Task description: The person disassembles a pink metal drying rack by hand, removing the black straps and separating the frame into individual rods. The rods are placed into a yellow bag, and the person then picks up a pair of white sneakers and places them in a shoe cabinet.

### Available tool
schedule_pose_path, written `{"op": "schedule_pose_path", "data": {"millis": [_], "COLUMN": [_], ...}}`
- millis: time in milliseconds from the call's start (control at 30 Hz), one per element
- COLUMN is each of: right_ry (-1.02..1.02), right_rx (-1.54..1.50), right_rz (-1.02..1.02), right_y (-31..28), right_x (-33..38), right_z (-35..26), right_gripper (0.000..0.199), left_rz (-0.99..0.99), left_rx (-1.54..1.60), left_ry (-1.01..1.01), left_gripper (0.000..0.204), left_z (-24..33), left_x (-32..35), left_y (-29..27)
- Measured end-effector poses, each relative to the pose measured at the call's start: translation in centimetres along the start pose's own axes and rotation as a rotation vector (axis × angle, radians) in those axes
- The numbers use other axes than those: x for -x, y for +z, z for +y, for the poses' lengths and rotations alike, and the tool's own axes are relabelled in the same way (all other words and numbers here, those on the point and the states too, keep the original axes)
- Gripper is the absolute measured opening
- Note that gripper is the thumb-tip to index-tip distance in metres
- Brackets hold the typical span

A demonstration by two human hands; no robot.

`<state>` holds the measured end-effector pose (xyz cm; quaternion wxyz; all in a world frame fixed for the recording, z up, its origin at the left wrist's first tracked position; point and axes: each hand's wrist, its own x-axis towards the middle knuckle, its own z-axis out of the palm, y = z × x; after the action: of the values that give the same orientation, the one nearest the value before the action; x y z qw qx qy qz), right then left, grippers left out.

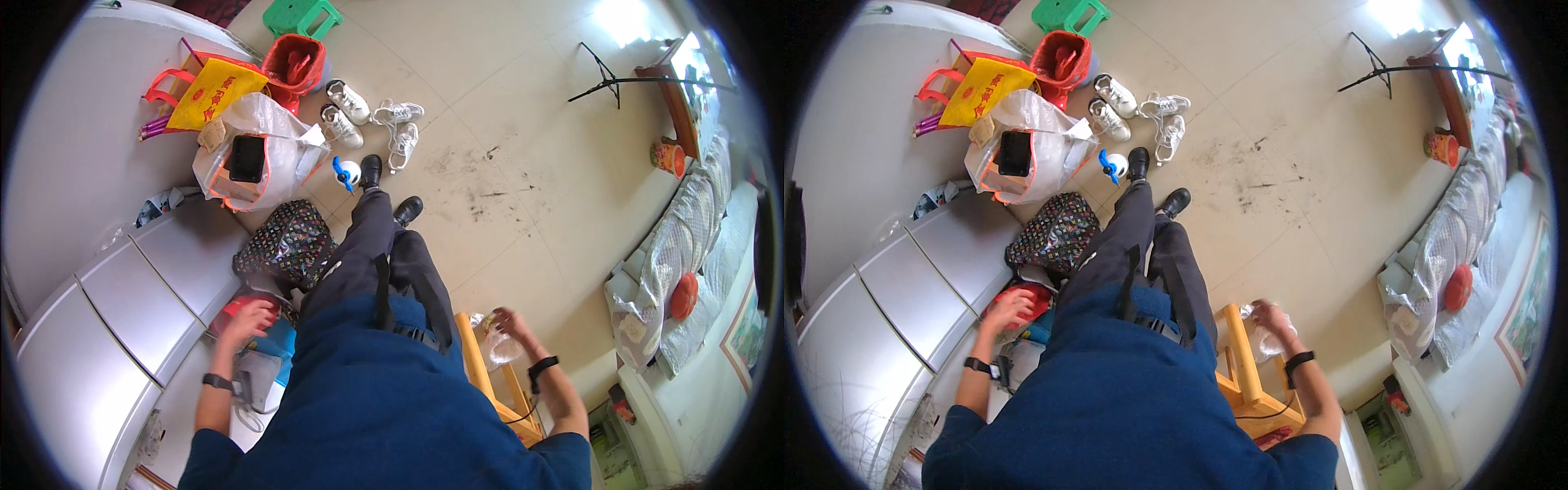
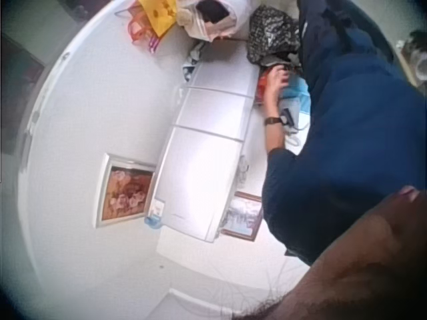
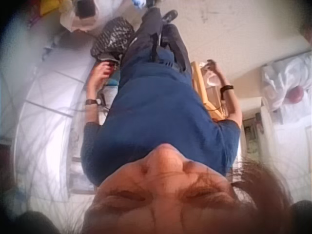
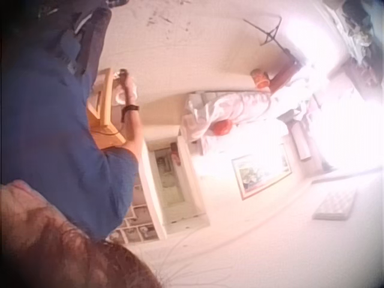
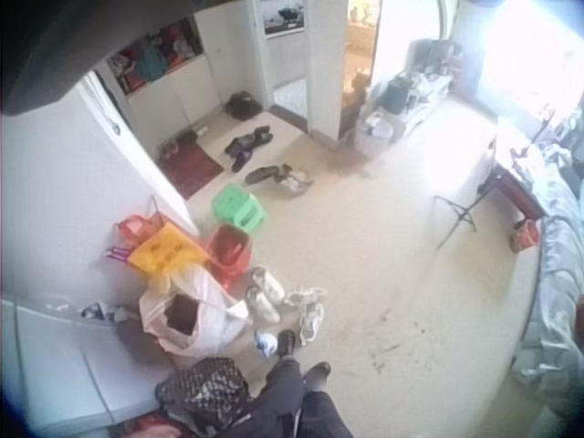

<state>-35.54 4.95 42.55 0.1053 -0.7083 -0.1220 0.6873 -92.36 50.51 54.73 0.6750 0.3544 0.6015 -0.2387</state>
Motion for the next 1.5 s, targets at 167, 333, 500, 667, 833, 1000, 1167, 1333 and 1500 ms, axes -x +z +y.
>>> {"op": "schedule_pose_path", "data": {"millis": [167, 333, 500, 667, 833, 1000, 1167, 1333, 1500], "right_ry": [0.004, -0.106, -0.455, -0.259, -0.234, -0.302, -0.457, -0.615, -0.403], "right_rx": [-0.057, 0.053, -0.417, -0.217, 0.107, 0.522, 0.586, 0.163, -0.047], "right_rz": [0.138, 0.492, 0.410, 0.216, 0.172, 0.344, 0.350, 0.570, 0.543], "right_y": [-15.1, -24.5, -20.2, -6.7, 4.8, 10.6, 9.8, 10.1, 8.7], "right_x": [-6.3, -22.7, -43.9, -63.7, -79.4, -92.9, -99.5, -99.6, -104.3], "right_z": [-8.0, -23.5, -35.4, -35.0, -30.3, -27.0, -25.3, -31.6, -38.9], "right_gripper": [0.038, 0.026, 0.031, 0.026, 0.027, 0.050, 0.067, 0.076, 0.074], "left_rz": [0.296, 0.435, 0.249, 0.298, 0.405, 0.528, 0.577, 0.292, 0.123], "left_rx": [-0.487, -0.724, -0.843, -1.300, -1.466, -1.534, -1.465, -1.030, -0.911], "left_ry": [-0.009, 0.412, 0.783, 0.707, 0.520, 0.842, 0.884, 0.846, 0.678], "left_gripper": [0.025, 0.026, 0.027, 0.031, 0.049, 0.052, 0.073, 0.079, 0.079], "left_z": [10.0, 30.4, 45.6, 47.7, 46.4, 42.6, 40.4, 39.7, 38.8], "left_x": [-3.2, -19.7, -47.5, -69.3, -85.2, -98.7, -105.6, -105.9, -104.1], "left_y": [-18.1, -25.2, -19.6, -14.6, -15.5, -17.2, -17.4, -16.2, -17.8]}}
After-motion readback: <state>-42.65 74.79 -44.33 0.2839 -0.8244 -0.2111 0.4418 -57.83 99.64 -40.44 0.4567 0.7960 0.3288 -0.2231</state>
